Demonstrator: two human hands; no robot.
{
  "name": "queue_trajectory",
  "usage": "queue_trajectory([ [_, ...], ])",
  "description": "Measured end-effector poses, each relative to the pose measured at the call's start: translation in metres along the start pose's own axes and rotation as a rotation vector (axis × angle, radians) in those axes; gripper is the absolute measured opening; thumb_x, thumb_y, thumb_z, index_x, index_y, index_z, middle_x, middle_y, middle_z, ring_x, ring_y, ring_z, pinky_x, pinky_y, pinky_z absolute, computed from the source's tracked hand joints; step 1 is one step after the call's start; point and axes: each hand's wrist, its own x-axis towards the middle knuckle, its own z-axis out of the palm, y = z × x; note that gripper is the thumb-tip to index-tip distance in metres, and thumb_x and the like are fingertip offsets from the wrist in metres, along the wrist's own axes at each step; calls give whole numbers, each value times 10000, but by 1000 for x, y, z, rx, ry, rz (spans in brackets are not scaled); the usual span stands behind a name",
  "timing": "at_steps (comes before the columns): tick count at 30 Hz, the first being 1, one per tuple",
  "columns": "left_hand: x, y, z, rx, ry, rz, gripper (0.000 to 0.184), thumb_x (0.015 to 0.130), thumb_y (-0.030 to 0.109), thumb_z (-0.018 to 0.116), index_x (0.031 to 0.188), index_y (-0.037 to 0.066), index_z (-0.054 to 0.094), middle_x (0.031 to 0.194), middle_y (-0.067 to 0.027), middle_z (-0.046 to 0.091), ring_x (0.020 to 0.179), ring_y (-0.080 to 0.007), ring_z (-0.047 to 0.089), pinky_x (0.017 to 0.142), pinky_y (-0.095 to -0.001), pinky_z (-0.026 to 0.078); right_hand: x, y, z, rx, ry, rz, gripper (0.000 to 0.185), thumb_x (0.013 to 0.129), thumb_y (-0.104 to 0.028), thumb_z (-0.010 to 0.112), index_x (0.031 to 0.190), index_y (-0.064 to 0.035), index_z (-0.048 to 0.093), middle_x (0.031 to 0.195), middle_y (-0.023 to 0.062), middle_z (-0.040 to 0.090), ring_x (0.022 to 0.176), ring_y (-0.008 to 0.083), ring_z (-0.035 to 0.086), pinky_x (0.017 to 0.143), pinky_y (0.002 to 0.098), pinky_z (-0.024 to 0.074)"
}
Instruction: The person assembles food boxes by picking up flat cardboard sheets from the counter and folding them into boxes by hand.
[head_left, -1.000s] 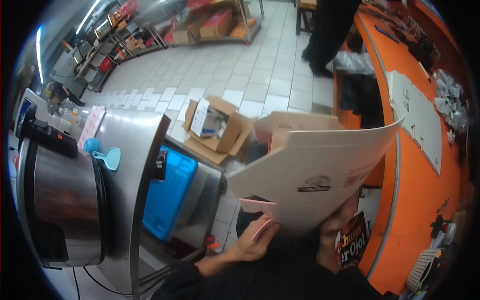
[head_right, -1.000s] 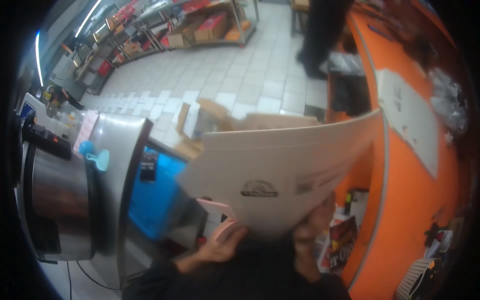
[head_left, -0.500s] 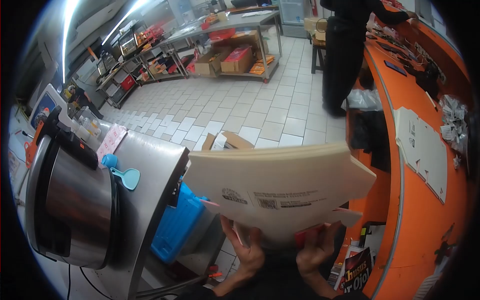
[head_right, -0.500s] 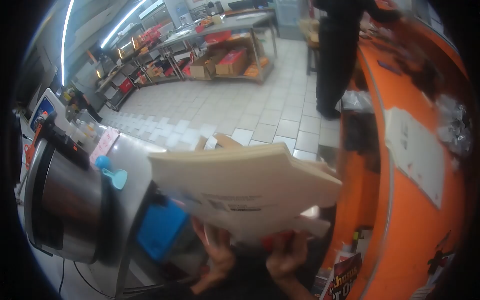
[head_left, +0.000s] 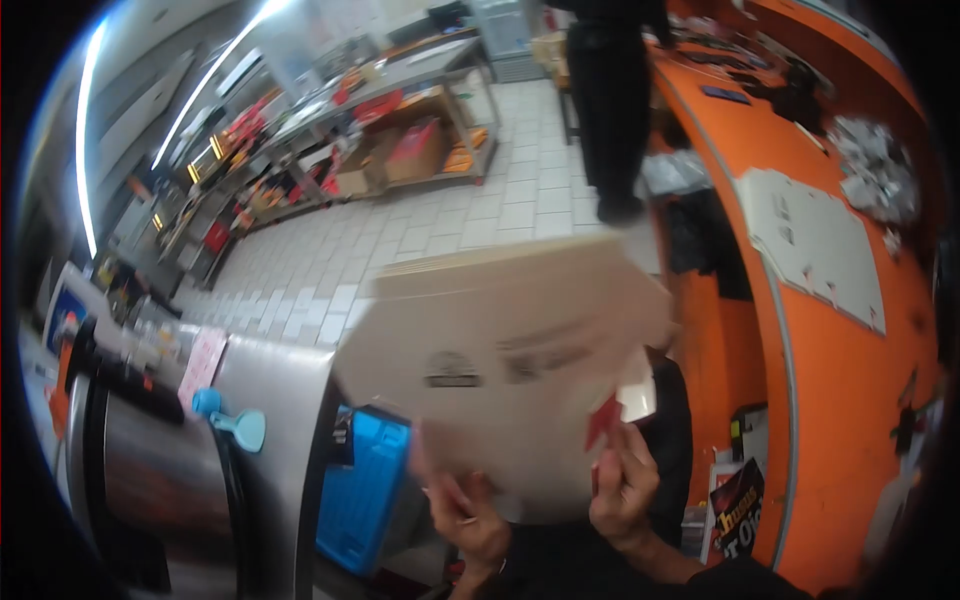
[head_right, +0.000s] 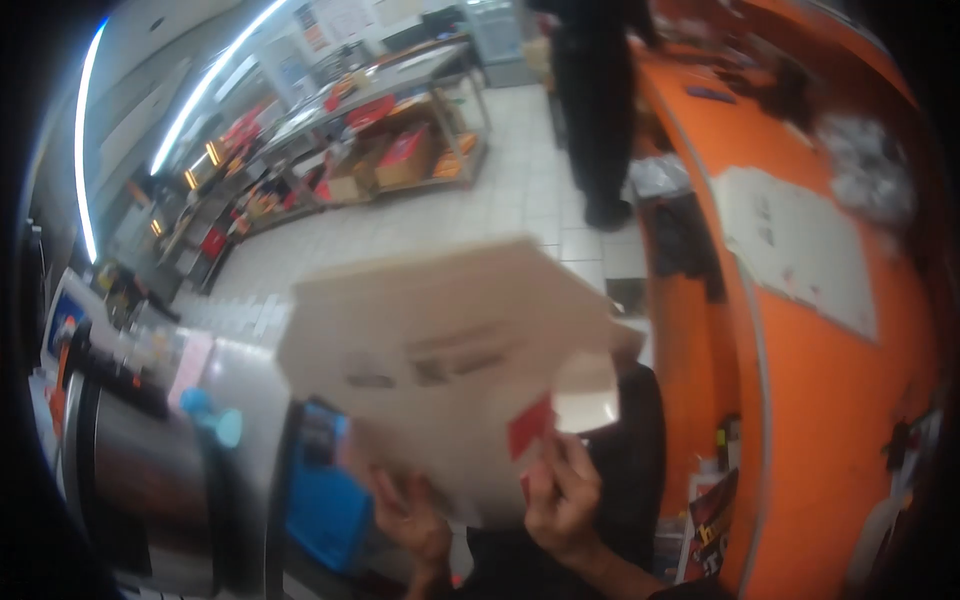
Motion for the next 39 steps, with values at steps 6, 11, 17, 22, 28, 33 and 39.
queue_trajectory([
  [6,36,-31,-9,-332,67,-191,570,987,102,573,1472,-63,324,1439,-207,461,1299,-323,477,1094,-436,384,57,-44,-69,-582,-42,-413,844,834,-532,744,1440,-2,490,1180,251,604,1122,327,588,953,410,479],
  [11,46,-2,5,-751,150,-392,483,985,69,529,1444,-21,411,1420,-181,485,1269,-332,506,1073,-447,420,39,10,-66,106,-201,-18,1037,770,-373,866,1525,27,278,1347,231,536,1281,287,534,1058,408,440],
  [17,45,-6,4,-582,32,-396,641,1003,69,502,1561,30,188,1399,-191,483,1222,-278,533,1013,-423,451,33,7,-33,707,5,-185,879,814,-93,829,1505,-1,295,1361,201,555,1233,251,584,1047,365,480],
  [22,40,18,21,-800,103,-460,460,979,93,532,1414,-24,440,1296,-163,577,1147,-263,595,943,-393,509,36,37,-37,554,135,-9,356,848,52,717,1182,-21,619,1105,180,697,1088,267,664,969,356,525],
  [28,37,4,7,-807,-136,-614,429,939,110,569,1328,-52,493,1163,-154,626,965,-250,657,787,-388,559,47,38,-51,198,105,-548,186,773,133,639,861,-23,693,1036,185,708,992,281,698,890,390,565],
  [33,33,-5,8,-870,-207,-642,409,939,101,556,1313,-55,496,1140,-167,633,953,-266,669,761,-400,569,45,31,-57,510,14,-190,253,791,181,535,879,-10,676,1093,214,716,1048,343,701,922,409,566],
  [39,24,15,25,-1023,-167,-708,429,952,95,535,1352,-44,467,1188,-171,621,1052,-303,642,890,-436,539,47,30,-59,251,-4,-577,225,857,172,490,975,26,615,1156,251,684,1030,357,703,924,418,567],
])
